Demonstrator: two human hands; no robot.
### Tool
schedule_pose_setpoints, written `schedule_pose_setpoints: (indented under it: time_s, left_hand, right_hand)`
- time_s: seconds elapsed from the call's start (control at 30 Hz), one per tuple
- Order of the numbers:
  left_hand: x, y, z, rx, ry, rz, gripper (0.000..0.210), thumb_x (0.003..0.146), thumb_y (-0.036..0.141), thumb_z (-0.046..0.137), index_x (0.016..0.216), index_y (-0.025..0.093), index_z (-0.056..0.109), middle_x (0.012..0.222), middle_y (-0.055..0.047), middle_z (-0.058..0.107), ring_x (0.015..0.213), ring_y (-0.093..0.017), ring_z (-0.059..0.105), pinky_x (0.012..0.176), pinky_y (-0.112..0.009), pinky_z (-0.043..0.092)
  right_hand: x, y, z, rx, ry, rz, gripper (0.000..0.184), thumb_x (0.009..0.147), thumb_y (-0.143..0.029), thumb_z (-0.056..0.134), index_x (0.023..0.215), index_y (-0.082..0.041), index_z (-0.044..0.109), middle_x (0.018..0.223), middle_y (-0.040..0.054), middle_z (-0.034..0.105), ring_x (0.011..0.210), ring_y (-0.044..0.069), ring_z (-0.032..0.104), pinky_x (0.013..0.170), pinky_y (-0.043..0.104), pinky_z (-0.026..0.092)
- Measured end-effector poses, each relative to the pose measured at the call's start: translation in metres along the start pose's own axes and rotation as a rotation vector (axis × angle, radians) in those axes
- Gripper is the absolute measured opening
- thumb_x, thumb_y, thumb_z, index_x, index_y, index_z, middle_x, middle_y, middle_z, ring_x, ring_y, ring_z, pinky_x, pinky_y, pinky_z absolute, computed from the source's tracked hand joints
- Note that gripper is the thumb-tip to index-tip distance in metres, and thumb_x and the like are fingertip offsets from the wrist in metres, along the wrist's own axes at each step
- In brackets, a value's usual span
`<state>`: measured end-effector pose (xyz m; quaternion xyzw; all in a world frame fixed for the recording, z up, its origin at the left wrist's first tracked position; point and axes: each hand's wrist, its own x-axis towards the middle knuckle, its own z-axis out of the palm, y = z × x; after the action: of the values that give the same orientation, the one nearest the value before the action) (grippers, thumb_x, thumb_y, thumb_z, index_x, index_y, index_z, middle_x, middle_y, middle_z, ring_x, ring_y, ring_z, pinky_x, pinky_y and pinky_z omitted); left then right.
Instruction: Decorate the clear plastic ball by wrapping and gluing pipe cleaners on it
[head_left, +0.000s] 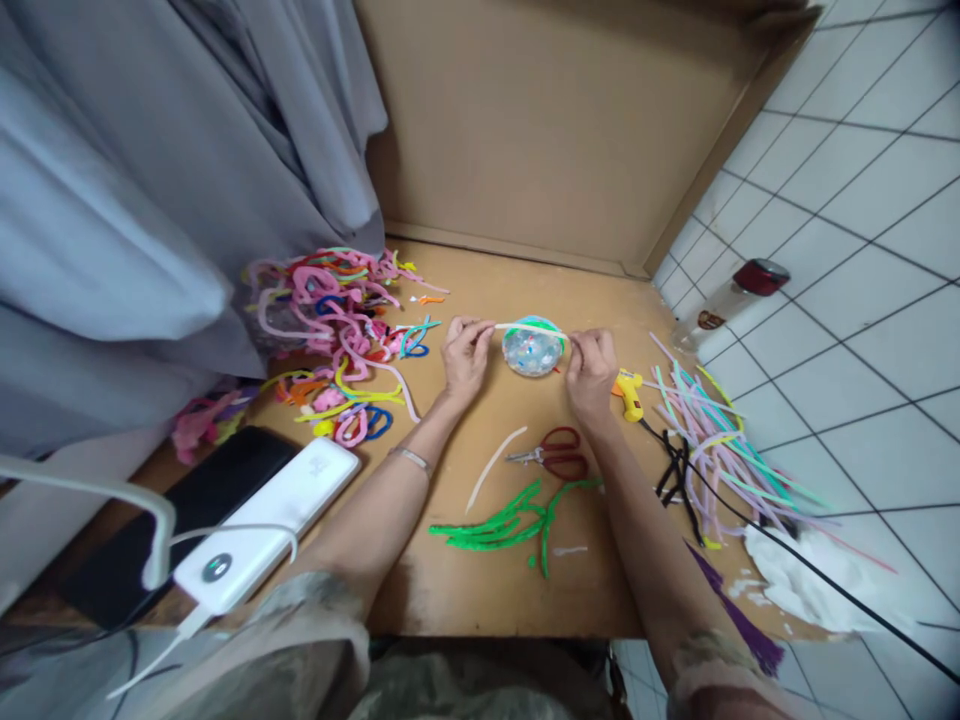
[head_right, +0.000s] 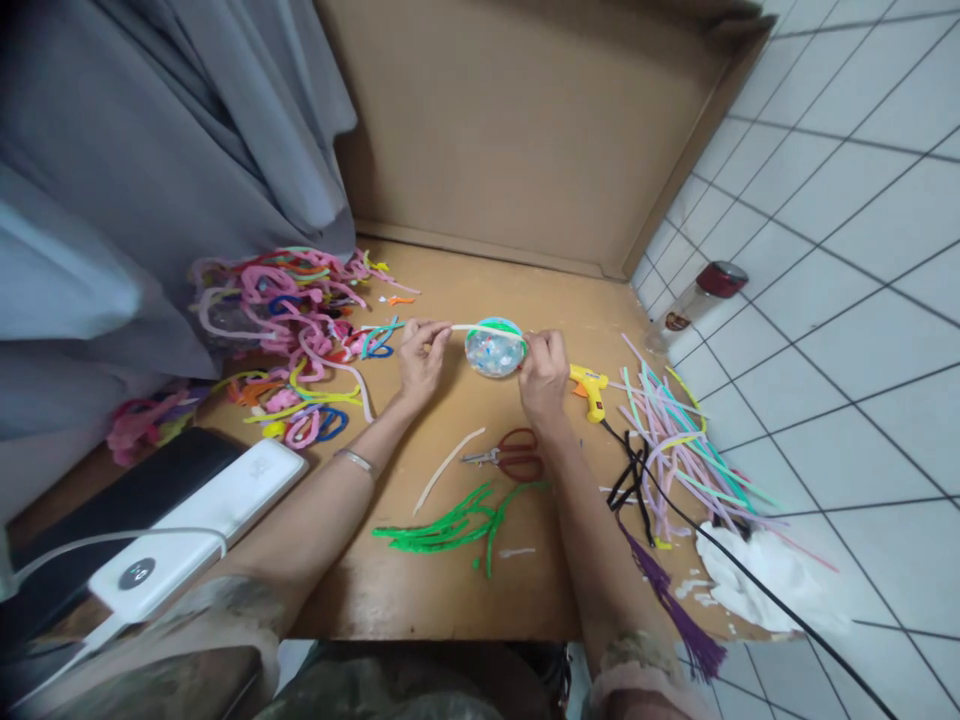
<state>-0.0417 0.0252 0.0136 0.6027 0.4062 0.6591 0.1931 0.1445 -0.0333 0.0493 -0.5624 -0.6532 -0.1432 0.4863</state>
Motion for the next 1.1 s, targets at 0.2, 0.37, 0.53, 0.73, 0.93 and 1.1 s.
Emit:
schedule_pose_setpoints:
  time_s: [0.2, 0.37, 0.53, 0.73, 0.93, 1.1]
  left_hand:
    - [-0.003, 0.005, 0.005, -0.037, -0.060, 0.038, 0.023, 0.091, 0.036, 0.059, 0.087, 0.020, 0.074, 0.082, -0.006, 0.069, 0.077, -0.017, 0.062, 0.074, -0.030, 0.049]
    - [-0.004, 0.006, 0.006, -0.006, -0.058, 0.011, 0.022, 0.089, 0.034, 0.058, 0.084, 0.019, 0.072, 0.077, -0.004, 0.068, 0.070, -0.015, 0.059, 0.068, -0.028, 0.047]
    - [-0.005, 0.005, 0.005, -0.023, -0.048, -0.029, 0.020, 0.090, 0.034, 0.056, 0.084, 0.019, 0.068, 0.080, -0.005, 0.067, 0.074, -0.016, 0.060, 0.073, -0.029, 0.048]
    - [0.003, -0.017, 0.009, -0.308, 0.083, -0.382, 0.022, 0.087, 0.043, 0.057, 0.083, 0.021, 0.056, 0.073, 0.001, 0.057, 0.066, -0.011, 0.055, 0.065, -0.024, 0.046]
    - [0.012, -0.021, 0.005, -0.706, 0.279, -0.755, 0.028, 0.087, 0.046, 0.059, 0.077, 0.021, 0.048, 0.062, 0.005, 0.052, 0.051, -0.007, 0.052, 0.053, -0.018, 0.043]
    - [0.008, -0.007, 0.001, -0.805, 0.122, -0.833, 0.021, 0.085, 0.034, 0.065, 0.077, 0.018, 0.053, 0.060, 0.005, 0.054, 0.047, -0.005, 0.050, 0.048, -0.017, 0.039]
  right_hand:
    - [0.001, 0.001, -0.002, 0.035, 0.046, 0.038, 0.027, 0.096, -0.022, 0.041, 0.091, -0.020, 0.067, 0.087, 0.0083, 0.060, 0.084, 0.021, 0.059, 0.079, 0.035, 0.049]
    - [-0.001, 0.003, -0.002, 0.030, 0.011, 0.108, 0.025, 0.095, -0.024, 0.043, 0.090, -0.020, 0.068, 0.088, 0.0083, 0.063, 0.084, 0.021, 0.059, 0.081, 0.035, 0.048]
    - [0.001, -0.007, -0.006, 0.101, -0.043, 0.099, 0.023, 0.093, -0.023, 0.043, 0.089, -0.021, 0.066, 0.088, 0.0080, 0.064, 0.087, 0.022, 0.060, 0.080, 0.035, 0.049]
    - [-0.005, -0.032, -0.006, 0.311, -0.278, 0.092, 0.015, 0.087, -0.024, 0.049, 0.083, -0.021, 0.064, 0.084, 0.0048, 0.064, 0.072, 0.017, 0.058, 0.070, 0.030, 0.049]
    - [-0.014, -0.037, -0.007, 0.548, -0.416, 0.349, 0.012, 0.080, -0.029, 0.055, 0.079, -0.020, 0.064, 0.073, 0.0010, 0.060, 0.063, 0.014, 0.052, 0.060, 0.026, 0.045]
    - [-0.003, -0.035, -0.026, 0.759, -0.849, 0.371, 0.018, 0.071, -0.035, 0.068, 0.075, -0.018, 0.067, 0.070, -0.0005, 0.064, 0.065, 0.013, 0.055, 0.062, 0.024, 0.046]
